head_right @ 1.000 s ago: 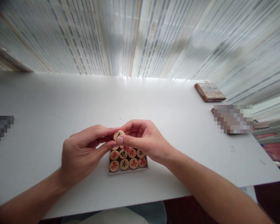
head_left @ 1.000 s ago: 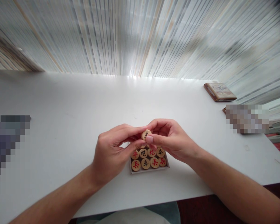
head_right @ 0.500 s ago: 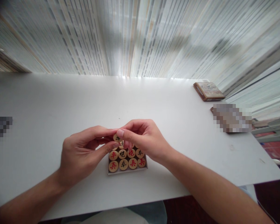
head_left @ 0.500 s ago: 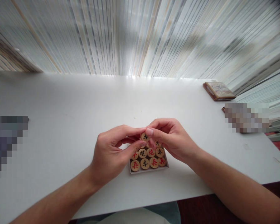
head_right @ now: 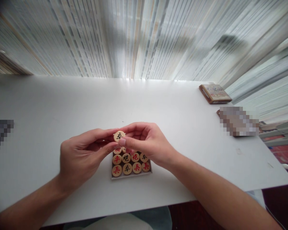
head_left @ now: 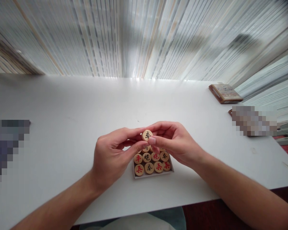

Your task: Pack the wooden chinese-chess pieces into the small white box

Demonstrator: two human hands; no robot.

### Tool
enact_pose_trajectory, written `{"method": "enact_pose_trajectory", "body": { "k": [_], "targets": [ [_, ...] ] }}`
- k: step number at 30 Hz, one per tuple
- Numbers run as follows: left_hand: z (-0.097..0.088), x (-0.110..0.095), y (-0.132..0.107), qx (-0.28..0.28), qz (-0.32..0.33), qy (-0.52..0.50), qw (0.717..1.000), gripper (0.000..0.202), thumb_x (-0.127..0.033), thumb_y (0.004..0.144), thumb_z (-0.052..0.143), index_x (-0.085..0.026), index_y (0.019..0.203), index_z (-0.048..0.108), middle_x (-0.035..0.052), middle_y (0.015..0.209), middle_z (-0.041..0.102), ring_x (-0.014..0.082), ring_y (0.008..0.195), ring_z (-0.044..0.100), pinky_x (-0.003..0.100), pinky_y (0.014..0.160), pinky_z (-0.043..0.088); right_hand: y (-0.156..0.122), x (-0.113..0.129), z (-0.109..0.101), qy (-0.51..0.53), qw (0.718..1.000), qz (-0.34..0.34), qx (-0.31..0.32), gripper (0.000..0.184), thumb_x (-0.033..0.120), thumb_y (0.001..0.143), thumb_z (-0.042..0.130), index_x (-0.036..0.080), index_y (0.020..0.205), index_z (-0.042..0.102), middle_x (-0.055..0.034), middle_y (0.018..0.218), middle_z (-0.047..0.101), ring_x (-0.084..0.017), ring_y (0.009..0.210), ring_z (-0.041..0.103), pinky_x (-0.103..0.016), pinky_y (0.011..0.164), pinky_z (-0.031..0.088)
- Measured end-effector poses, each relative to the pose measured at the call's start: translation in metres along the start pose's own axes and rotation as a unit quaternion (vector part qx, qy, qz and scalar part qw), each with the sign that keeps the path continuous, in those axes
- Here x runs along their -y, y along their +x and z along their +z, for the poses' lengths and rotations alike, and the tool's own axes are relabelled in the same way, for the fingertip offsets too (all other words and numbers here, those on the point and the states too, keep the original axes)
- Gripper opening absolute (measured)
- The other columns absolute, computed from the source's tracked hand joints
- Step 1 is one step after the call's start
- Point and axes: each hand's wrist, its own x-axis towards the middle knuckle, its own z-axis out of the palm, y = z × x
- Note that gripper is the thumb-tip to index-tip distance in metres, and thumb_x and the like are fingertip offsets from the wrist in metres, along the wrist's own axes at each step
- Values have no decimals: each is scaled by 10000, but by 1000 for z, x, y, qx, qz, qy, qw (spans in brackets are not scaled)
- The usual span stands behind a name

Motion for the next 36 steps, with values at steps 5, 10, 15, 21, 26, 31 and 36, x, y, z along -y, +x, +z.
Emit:
{"method": "enact_pose_trajectory", "body": {
  "k": [5,10,15,21,26,31,36],
  "targets": [
    [0,1,-1,21,54,48,997,401,-49,875,880,-333,1157,872,-48,997,866,91,810,800,156,772,669,0,0,1,11,999,26,-25,258,153,670,1043,178,843,853,-13,753,808,-78,600,671,-163,593,563],
    [1,0,-2,46,77,56,994,437,-50,902,857,-358,1211,846,-63,990,868,90,834,800,159,791,664,-1,1,1,-15,999,19,-38,223,220,703,1037,170,788,837,10,637,752,-78,569,643,-155,559,530],
    [1,2,-3,36,64,40,996,407,-35,887,861,-325,1173,856,-55,994,864,93,830,809,160,791,670,-1,1,1,-3,999,18,-28,254,204,676,1049,171,808,835,-5,705,786,-93,622,679,-174,601,552],
    [1,3,-3,31,63,47,996,376,-38,883,864,-295,1157,860,-46,993,865,98,816,809,163,778,674,-1,1,-1,-7,1000,16,-24,252,204,678,1049,175,809,836,-4,710,782,-96,619,665,-190,594,540],
    [1,1,-3,34,32,19,999,401,-35,886,854,-328,1160,863,-43,1007,864,114,841,825,182,805,690,-2,4,-4,-30,1000,-3,-6,182,249,767,1006,171,846,862,-16,712,782,-97,613,640,-200,587,534],
    [-1,-2,-2,24,-6,15,1000,315,-87,898,860,-292,1136,875,-1,1003,850,144,872,820,224,828,704,-2,6,-2,-18,1000,15,-7,298,228,696,1045,178,933,871,-42,798,827,-133,668,728,-221,606,607],
    [-3,-3,3,6,-13,3,1000,206,-117,911,857,-243,1072,882,20,988,855,137,863,808,187,774,690,-3,5,1,-57,996,-56,-49,343,215,654,1065,191,923,853,-47,835,839,-165,713,774,-248,631,644]
  ]
}}
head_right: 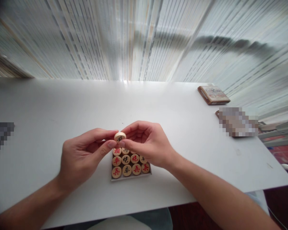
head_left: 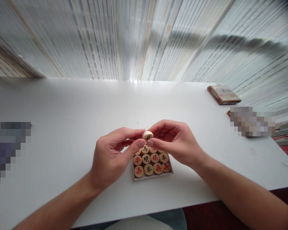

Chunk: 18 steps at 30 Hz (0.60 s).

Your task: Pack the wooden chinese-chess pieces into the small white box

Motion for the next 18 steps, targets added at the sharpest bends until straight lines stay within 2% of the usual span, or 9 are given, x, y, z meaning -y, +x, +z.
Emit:
{"method": "enact_pose_trajectory", "body": {
  "k": [4,7,12,15,18],
  "targets": [
    [1,0,2,-18,-2,-7,1000,205,-87,874,882,-238,1012,885,1,966,859,121,869,808,159,801,679,-1,-3,1,-105,989,-102,-25,259,242,748,1021,199,950,865,-69,867,838,-192,758,775,-290,660,644],
    [2,-1,2,-28,-22,-13,999,177,-107,874,888,-227,1004,885,12,960,868,139,866,821,185,802,695,-2,-5,0,-141,980,-133,-38,239,261,788,998,206,986,877,-77,908,848,-209,787,786,-313,678,652],
    [2,0,2,-37,-72,-45,996,207,-185,833,946,-212,1031,889,30,880,868,179,767,834,248,749,727,-2,-9,0,-88,990,-106,-39,307,252,763,1014,235,1042,887,-57,939,870,-215,824,824,-337,777,710],
    [1,0,3,-36,-98,-74,992,232,-234,795,984,-209,1008,895,25,786,852,191,681,825,267,691,732,-1,-10,-1,-66,993,-90,-25,347,230,731,1027,236,1051,892,-57,919,869,-208,806,819,-331,756,718],
    [1,0,3,-34,-109,-97,989,181,-256,815,970,-205,973,899,32,774,856,189,638,819,264,651,728,0,-9,-1,-46,996,-71,-10,363,220,718,1032,231,1053,892,-63,910,870,-214,817,828,-336,755,728]
  ]
}}
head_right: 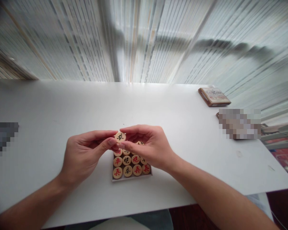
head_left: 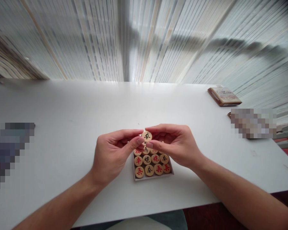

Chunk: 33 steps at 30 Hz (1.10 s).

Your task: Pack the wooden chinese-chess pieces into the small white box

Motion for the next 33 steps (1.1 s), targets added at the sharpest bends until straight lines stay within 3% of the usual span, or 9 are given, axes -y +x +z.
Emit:
{"method": "enact_pose_trajectory", "body": {
  "k": [4,11,16,21,26,33],
  "targets": [
    [0,-2,1,1,-3,-1,1000,140,-273,879,914,-192,992,900,53,818,869,203,645,824,303,660,742,3,4,1,24,999,37,5,329,277,729,1030,222,1025,896,-76,927,876,-252,878,846,-396,810,743],
    [1,-1,2,33,-3,-5,999,256,-203,787,982,-224,1028,897,52,955,887,220,850,854,275,775,733,3,7,0,37,997,53,33,376,288,726,1035,230,1074,904,-70,916,872,-217,834,826,-341,798,725],
    [1,0,2,28,-15,-2,1000,244,-274,851,941,-204,1078,890,66,946,881,186,727,814,305,760,734,3,5,-3,-1,999,31,9,337,306,796,991,251,1115,896,-70,947,873,-201,784,802,-348,741,710],
    [1,-1,2,37,-17,0,999,247,-318,898,898,-189,1108,882,92,1009,882,191,721,809,329,752,738,4,5,-2,-14,1000,11,-8,295,330,799,989,248,1069,900,-72,943,873,-212,804,811,-363,764,717],
    [1,-1,2,50,-20,-10,998,183,-270,948,848,-189,1108,885,77,989,881,167,732,810,271,749,726,2,2,-1,-1,1000,-15,-8,238,318,830,968,254,1048,895,-62,927,863,-206,821,811,-357,786,715],
    [2,-1,1,61,-31,-30,997,173,-231,956,842,-208,1123,885,64,1013,883,154,766,822,222,736,715,4,6,-1,24,1000,13,1,240,259,766,1009,224,963,877,-29,809,820,-144,672,732,-261,612,631]
  ]
}}
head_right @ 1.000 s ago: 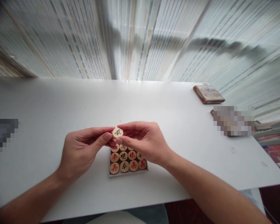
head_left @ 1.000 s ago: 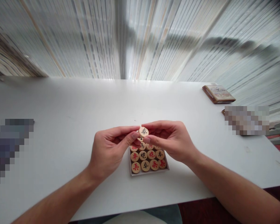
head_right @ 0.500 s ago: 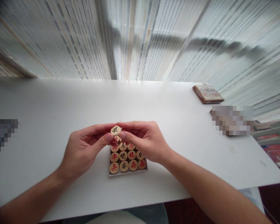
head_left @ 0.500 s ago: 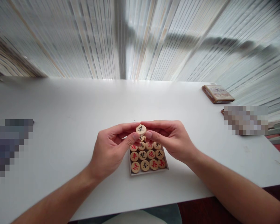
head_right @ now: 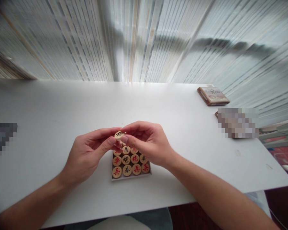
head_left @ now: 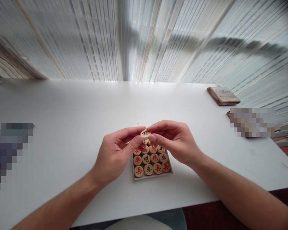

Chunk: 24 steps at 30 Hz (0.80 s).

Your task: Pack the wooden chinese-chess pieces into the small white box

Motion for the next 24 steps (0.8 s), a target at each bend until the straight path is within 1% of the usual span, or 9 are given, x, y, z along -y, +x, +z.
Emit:
{"method": "enact_pose_trajectory", "body": {
  "k": [2,3,7,9,14,16,19,21,24],
  "targets": [
    [0,0,0,5,0,-6,1000,170,-223,954,843,-217,1118,887,60,1016,883,157,768,823,227,732,718,1,1,-1,9,1000,21,6,266,257,726,1033,208,923,860,-20,765,800,-132,626,696,-252,577,600],
    [0,0,0,7,1,-8,1000,168,-222,957,839,-219,1118,887,59,1015,883,159,770,823,231,731,720,1,1,-2,17,999,29,13,264,254,730,1032,204,919,855,-17,762,797,-127,620,689,-246,573,589],
    [-1,1,-1,15,3,-3,1000,177,-246,977,821,-216,1140,885,66,1027,882,171,804,829,240,754,718,2,-1,-5,58,996,46,40,154,250,854,954,209,967,857,-21,825,817,-110,656,720,-223,607,595],
    [-1,0,-1,17,3,1,1000,188,-272,987,815,-209,1151,881,72,1026,880,178,823,832,243,765,713,2,-2,-5,67,996,50,44,136,239,874,937,204,979,857,-22,815,820,-111,655,732,-219,610,603],
    [-1,-1,0,25,-10,-8,1000,201,-342,995,814,-180,1091,885,62,915,869,171,768,817,255,767,699,2,-1,-2,61,996,49,45,215,213,795,989,174,962,859,-31,747,816,-136,631,748,-233,594,631],
    [0,-2,0,26,-13,-8,1000,191,-343,1000,808,-176,1053,885,49,864,858,155,750,806,230,750,687,2,0,-1,48,997,53,38,220,223,775,1002,166,934,861,-34,740,816,-134,616,740,-226,580,627],
    [0,-1,-1,14,-10,-1,1000,141,-311,988,825,-185,1024,876,26,851,845,130,743,792,191,720,671,1,0,-1,28,998,62,20,212,247,777,1003,166,913,862,-26,722,807,-118,592,722,-201,566,609],
    [0,0,-2,3,-10,2,1000,121,-285,974,839,-200,1056,862,8,858,838,123,738,791,186,709,671,1,-1,-3,21,997,71,12,206,276,797,993,168,910,858,-18,704,795,-108,582,710,-189,564,597],
    [0,3,-3,4,-10,3,1000,191,-250,974,836,-218,1163,831,-7,857,833,121,742,796,198,723,680,0,-2,-5,27,996,87,15,210,335,849,959,169,887,836,-17,701,786,-104,594,708,-185,579,593]
  ]
}}
